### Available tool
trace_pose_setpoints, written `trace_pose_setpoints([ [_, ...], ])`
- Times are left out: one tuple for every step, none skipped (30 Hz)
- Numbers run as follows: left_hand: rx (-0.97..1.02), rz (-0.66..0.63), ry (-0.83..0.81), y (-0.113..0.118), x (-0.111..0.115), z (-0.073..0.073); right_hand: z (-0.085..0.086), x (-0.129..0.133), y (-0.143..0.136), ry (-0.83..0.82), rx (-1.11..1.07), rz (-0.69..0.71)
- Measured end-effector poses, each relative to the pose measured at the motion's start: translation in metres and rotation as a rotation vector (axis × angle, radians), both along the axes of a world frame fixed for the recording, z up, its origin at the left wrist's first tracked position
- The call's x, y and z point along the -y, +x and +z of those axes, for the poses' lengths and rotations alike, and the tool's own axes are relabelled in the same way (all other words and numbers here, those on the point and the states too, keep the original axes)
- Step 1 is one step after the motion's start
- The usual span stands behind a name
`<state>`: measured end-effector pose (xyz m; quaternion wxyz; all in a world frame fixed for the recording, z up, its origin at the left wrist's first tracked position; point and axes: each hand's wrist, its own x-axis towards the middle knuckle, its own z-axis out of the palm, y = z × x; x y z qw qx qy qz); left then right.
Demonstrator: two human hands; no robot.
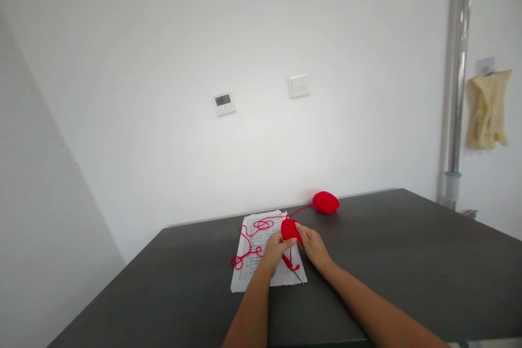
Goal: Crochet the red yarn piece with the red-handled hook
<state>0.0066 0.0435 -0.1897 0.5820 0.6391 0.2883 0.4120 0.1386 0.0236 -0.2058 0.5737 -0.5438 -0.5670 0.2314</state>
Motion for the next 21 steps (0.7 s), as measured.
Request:
trace_pose_setpoints([
  [0.011,-0.015,-0.001,0.0,-0.0008,-0.0011,0.0001,-0.0001,0.0004,-0.004,-0.006,-0.005],
  [0.02,-0.023,-0.002,-0.0002,-0.0014,-0.0017,0.0003,0.0,0.0005,-0.005,-0.014,-0.002],
  [0.024,-0.019,-0.002,-0.0004,-0.0018,-0.002,0.0004,0.0003,0.0005,-0.008,-0.023,0.013],
  [0.026,-0.004,0.001,-0.0006,-0.0018,-0.0017,0.0004,0.0005,0.0001,-0.01,-0.033,0.038],
  [0.026,0.016,0.003,-0.0008,-0.0016,-0.0012,0.0004,0.0007,-0.0004,-0.012,-0.042,0.071],
  [0.023,0.033,0.006,-0.001,-0.0013,-0.0003,0.0001,0.0008,-0.0011,-0.017,-0.051,0.108],
  [0.015,0.044,0.009,-0.0012,-0.0009,0.0006,-0.0003,0.0006,-0.0019,-0.022,-0.059,0.142],
  [0.002,0.048,0.012,-0.0013,-0.0005,0.0014,-0.0009,0.0002,-0.0028,-0.026,-0.068,0.169],
  [-0.01,0.046,0.018,-0.0014,-0.0002,0.002,-0.0015,-0.0003,-0.0035,-0.028,-0.077,0.186],
  [-0.02,0.045,0.025,-0.0014,-0.0002,0.0021,-0.0023,-0.0011,-0.0041,-0.029,-0.088,0.193],
  [-0.028,0.048,0.032,-0.0014,-0.0005,0.0019,-0.0031,-0.0019,-0.0046,-0.028,-0.099,0.194],
  [-0.035,0.055,0.038,-0.0014,-0.0009,0.0014,-0.0039,-0.0028,-0.0049,-0.026,-0.11,0.192],
  [-0.039,0.065,0.041,-0.0014,-0.0016,0.0006,-0.0047,-0.0036,-0.0051,-0.023,-0.12,0.19],
  [-0.041,0.073,0.041,-0.0015,-0.0022,-0.0002,-0.0053,-0.0043,-0.0052,-0.022,-0.128,0.193],
  [-0.042,0.079,0.041,-0.0016,-0.0027,-0.0008,-0.0058,-0.0049,-0.0053,-0.022,-0.135,0.198],
  [-0.041,0.082,0.04,-0.0017,-0.003,-0.0012,-0.006,-0.0052,-0.0054,-0.024,-0.143,0.204],
  [-0.037,0.082,0.039,-0.0018,-0.0031,-0.0012,-0.006,-0.0054,-0.0055,-0.03,-0.153,0.209],
  [-0.033,0.081,0.037,-0.0019,-0.003,-0.0009,-0.0058,-0.0054,-0.0056,-0.038,-0.167,0.215],
  [-0.031,0.081,0.031,-0.0019,-0.0027,-0.0004,-0.0053,-0.0051,-0.0057,-0.05,-0.185,0.222],
  [-0.033,0.083,0.022,-0.0018,-0.0024,0.0002,-0.0045,-0.0048,-0.0059,-0.062,-0.211,0.231],
  [-0.032,0.083,0.011,-0.0015,-0.0021,0.0007,-0.0036,-0.0044,-0.0062,-0.077,-0.244,0.243],
])
